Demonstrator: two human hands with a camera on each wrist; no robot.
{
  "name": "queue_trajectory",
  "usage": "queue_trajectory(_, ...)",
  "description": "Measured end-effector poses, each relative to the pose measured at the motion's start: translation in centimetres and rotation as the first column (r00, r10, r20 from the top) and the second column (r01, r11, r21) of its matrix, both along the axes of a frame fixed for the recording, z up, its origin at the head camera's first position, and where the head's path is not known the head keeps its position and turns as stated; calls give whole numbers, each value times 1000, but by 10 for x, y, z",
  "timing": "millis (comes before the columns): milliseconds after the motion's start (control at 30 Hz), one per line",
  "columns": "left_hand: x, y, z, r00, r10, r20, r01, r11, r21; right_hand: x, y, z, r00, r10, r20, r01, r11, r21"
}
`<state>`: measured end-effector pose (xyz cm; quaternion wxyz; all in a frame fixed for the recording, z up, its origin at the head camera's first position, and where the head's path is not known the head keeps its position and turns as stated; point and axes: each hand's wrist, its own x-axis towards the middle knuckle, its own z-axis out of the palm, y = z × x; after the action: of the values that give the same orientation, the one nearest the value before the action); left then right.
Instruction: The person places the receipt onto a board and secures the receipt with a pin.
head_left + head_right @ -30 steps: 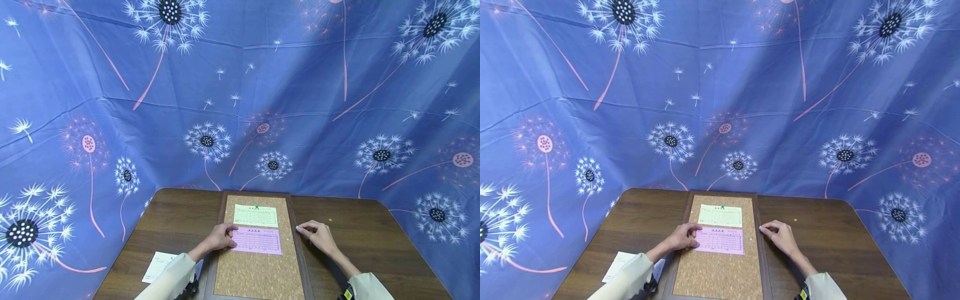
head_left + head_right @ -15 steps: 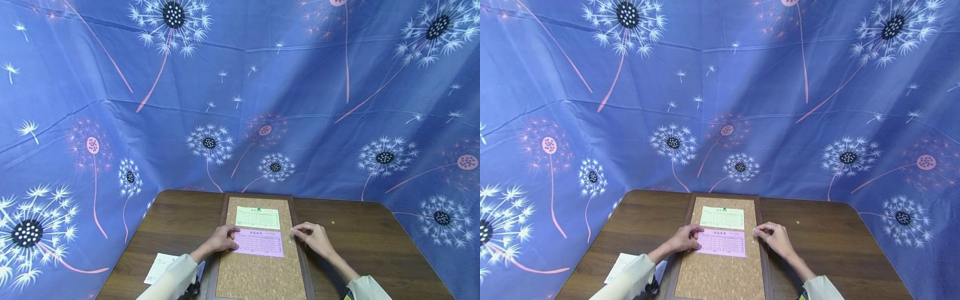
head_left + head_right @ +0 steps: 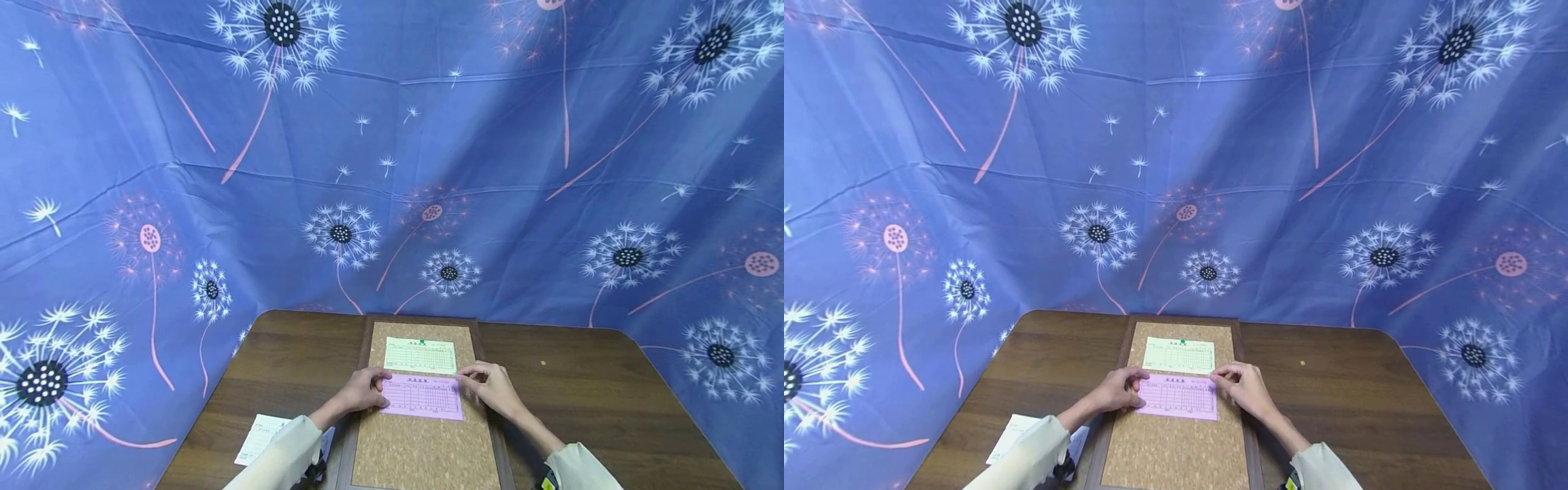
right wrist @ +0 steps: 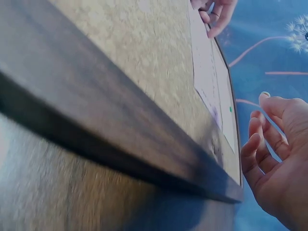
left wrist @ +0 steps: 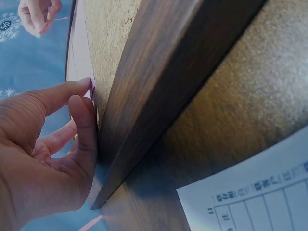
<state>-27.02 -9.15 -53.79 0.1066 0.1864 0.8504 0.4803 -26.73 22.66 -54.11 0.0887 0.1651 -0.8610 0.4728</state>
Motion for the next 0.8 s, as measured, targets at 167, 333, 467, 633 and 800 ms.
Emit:
queue_trajectory(167,1,0,1,1000,0,-1,0,1000,-4,-3,-12,-1,999,40,4,-40,999,-2)
queue_trajectory(333,1,0,1,1000,10,-5,-10,1000,-8,-8,-22,-4,998,66,-10,-66,997,33)
queue_trajectory(467,1,1,1,1000,15,-5,-15,1000,-9,-13,-27,-6,996,90,-8,-89,995,43)
queue_trajectory(633,1,1,1,1000,14,3,-14,1000,1,-18,-33,-9,995,95,-41,-92,993,75)
queue_trajectory(800,1,1,1,1000,14,6,-14,1000,-1,-21,-39,-10,995,95,0,-95,992,78)
